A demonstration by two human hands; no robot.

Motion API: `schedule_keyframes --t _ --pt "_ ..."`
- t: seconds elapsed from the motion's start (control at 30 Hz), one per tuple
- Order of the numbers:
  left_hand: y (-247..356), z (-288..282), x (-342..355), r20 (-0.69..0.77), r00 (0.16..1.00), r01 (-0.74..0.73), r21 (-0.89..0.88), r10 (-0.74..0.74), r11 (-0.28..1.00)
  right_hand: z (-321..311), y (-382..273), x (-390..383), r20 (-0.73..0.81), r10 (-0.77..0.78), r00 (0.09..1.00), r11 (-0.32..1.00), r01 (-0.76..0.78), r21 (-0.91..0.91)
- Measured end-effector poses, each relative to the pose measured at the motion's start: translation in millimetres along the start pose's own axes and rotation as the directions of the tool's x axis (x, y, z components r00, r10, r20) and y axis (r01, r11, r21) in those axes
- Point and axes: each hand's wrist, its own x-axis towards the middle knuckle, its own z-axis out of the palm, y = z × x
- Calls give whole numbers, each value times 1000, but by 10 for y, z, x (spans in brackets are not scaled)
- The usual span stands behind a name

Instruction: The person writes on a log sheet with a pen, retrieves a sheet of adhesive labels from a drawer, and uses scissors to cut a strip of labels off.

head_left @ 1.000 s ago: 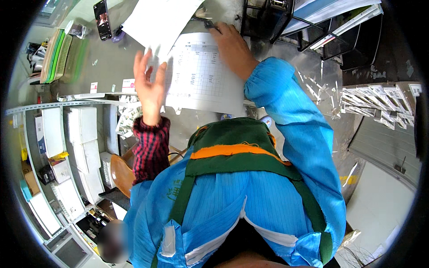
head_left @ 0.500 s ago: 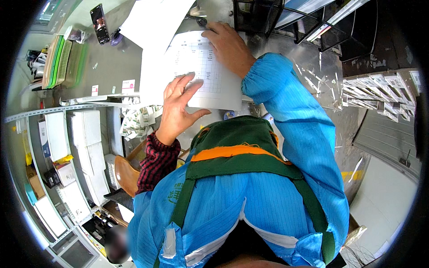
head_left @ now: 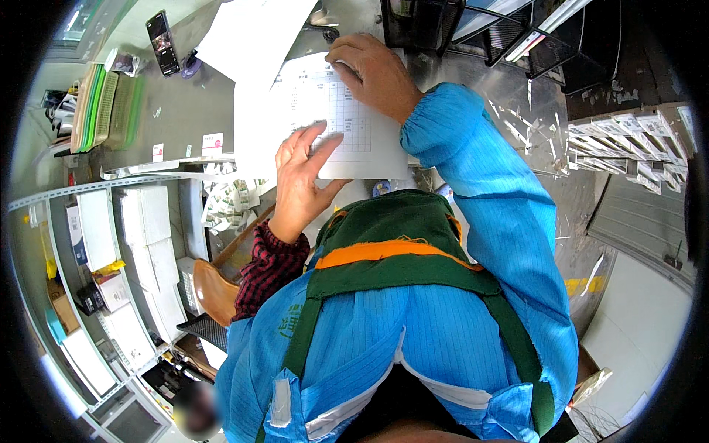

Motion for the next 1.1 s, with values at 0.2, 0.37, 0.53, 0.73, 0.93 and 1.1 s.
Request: schedule_keyframes --t 0.2,0.37,0.53,0.73,0.93,1.1 --pt "-4 30 -11 -8 1000 8 21 -8 1000 -58 -45 55 -54 -24 998 995 29 97" --pt "-18 33 -23 1 1000 -1 37 1 999 -86 -54 65 28 -57 998 992 53 112" --pt "35 -9 36 67 994 -80 -58 84 995 -207 56 -123 -96 -214 972 975 219 42" --pt "495 -110 137 -96 979 -204 -382 181 901 -1112 -455 -550 -112 144 983 880 -75 469" --pt "1169 401 302 -71 944 -305 -557 321 773 -1923 -524 -1308 -249 384 889 864 -251 436" --pt "2189 968 408 7 960 -219 -610 281 762 -2812 -251 -2037 -368 474 800 838 -282 467"
